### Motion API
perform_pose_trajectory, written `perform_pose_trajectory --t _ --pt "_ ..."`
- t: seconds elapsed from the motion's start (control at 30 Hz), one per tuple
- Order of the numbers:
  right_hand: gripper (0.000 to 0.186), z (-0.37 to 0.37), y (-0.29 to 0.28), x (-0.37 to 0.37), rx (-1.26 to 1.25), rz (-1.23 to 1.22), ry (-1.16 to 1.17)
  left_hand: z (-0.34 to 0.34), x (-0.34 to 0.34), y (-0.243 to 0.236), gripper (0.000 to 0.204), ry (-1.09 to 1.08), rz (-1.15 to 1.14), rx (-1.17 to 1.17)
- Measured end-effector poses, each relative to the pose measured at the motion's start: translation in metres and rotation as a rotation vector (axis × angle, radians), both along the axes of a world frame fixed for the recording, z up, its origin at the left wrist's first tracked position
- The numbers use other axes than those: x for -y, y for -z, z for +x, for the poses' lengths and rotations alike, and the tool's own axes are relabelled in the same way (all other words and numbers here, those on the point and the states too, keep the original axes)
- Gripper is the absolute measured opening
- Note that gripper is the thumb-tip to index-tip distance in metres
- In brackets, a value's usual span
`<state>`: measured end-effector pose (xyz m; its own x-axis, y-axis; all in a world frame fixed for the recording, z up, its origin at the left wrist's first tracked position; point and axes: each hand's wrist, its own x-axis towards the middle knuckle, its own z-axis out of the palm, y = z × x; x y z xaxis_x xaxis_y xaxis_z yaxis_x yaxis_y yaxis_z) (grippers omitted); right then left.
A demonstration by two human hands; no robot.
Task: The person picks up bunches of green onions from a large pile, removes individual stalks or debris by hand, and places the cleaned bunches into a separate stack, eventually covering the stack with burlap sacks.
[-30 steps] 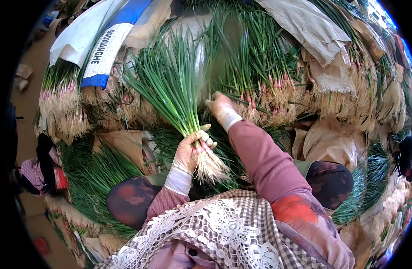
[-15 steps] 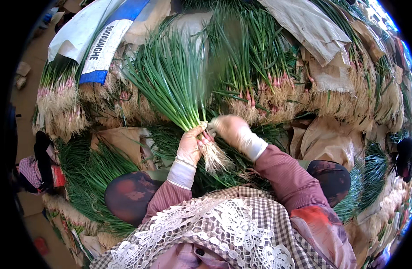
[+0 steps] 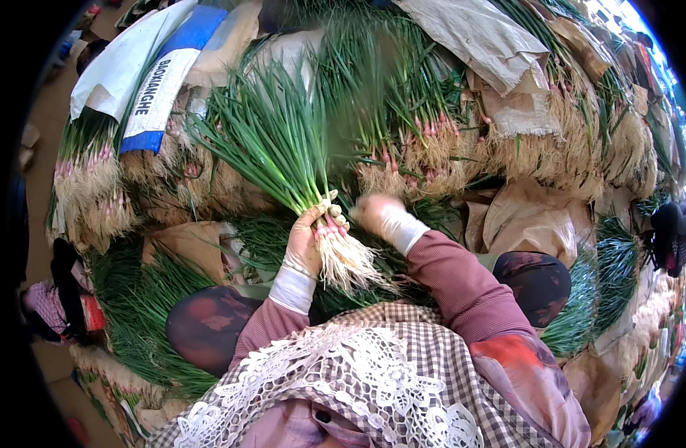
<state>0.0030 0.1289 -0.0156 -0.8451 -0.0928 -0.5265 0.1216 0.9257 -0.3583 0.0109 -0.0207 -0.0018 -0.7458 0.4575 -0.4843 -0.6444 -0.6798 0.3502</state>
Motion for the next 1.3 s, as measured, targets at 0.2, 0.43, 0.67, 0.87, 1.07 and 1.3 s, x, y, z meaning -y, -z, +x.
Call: perform_pose_trajectory --t 0.2,0.43,0.67,0.87,1.07,1.3 --pt "0.025 -0.048 -0.017 -0.046 -0.316 0.188 0.356 0.004 -0.004 0.002 0.03 0.222 0.292 -0.13" --pt "0.029 -0.043 -0.04 -0.063 -0.322 -0.029 0.432 -0.007 0.008 0.001 0.016 0.059 0.21 -0.146" --pt "0.026 0.013 -0.054 -0.018 -0.327 -0.142 0.071 -0.006 -0.009 -0.008 0.023 0.124 -0.167 -0.053" --pt "0.051 0.013 -0.012 -0.02 0.329 -1.095 0.435 -0.003 -0.006 0.017 0.018 0.133 -0.239 -0.024" --pt "0.012 -0.016 0.011 0.021 -0.245 -1.124 0.793 0.001 -0.007 -0.001 0.015 0.144 -0.138 -0.068" --pt "0.023 -0.022 0.0 -0.001 0.442 -1.858 0.86 0.002 -0.005 0.003 0.013 0.119 0.103 -0.124"
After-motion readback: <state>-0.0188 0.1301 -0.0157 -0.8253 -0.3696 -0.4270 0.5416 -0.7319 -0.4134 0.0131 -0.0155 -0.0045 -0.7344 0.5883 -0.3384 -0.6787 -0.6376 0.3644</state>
